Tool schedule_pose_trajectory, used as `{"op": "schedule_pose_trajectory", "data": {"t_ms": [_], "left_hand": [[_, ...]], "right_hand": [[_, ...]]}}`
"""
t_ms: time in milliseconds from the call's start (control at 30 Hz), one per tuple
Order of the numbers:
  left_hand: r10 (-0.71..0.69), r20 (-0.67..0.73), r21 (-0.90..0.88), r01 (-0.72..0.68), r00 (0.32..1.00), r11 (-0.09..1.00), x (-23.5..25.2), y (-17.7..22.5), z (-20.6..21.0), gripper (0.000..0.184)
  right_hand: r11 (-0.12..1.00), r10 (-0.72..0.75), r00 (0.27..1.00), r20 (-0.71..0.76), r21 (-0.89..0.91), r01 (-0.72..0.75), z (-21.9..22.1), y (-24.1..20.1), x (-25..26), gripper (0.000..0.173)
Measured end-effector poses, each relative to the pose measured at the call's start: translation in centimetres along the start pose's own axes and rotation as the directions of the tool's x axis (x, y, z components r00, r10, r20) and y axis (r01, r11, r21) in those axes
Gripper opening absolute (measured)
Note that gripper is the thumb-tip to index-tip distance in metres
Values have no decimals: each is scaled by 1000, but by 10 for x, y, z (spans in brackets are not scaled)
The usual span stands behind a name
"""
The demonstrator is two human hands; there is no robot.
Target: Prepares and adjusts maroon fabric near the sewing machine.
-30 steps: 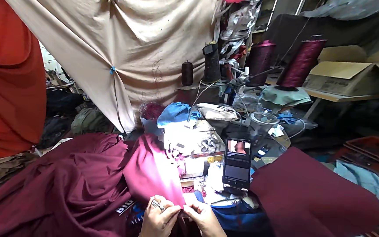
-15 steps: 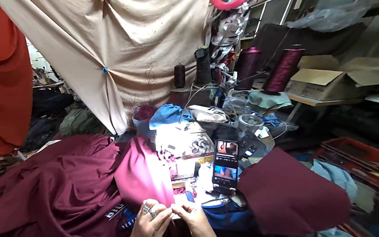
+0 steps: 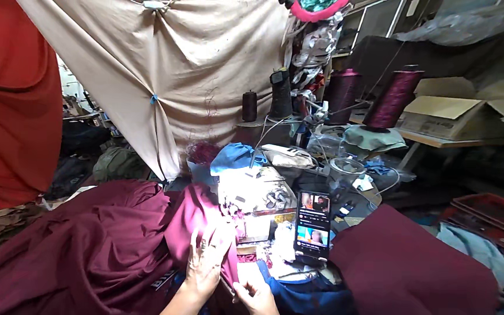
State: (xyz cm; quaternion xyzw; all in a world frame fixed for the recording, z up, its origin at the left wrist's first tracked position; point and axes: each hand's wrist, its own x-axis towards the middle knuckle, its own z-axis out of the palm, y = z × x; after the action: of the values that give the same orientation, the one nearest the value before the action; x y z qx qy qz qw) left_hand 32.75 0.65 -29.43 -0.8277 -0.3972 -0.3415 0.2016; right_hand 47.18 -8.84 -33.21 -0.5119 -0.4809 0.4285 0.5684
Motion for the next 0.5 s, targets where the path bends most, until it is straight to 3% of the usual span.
{"op": "schedule_pose_trajectory", "data": {"t_ms": [267, 500], "left_hand": [[6, 13, -16, -6, 1000, 1000, 2, -1, 2, 62], [64, 3, -162, -63, 998, 985, 19, -19, 1, 43]], "right_hand": [[999, -40, 998, -54, -15, 39, -3, -6, 3, 15], [999, -46, 995, -88, -33, 43, -1, -23, 75, 14]]}}
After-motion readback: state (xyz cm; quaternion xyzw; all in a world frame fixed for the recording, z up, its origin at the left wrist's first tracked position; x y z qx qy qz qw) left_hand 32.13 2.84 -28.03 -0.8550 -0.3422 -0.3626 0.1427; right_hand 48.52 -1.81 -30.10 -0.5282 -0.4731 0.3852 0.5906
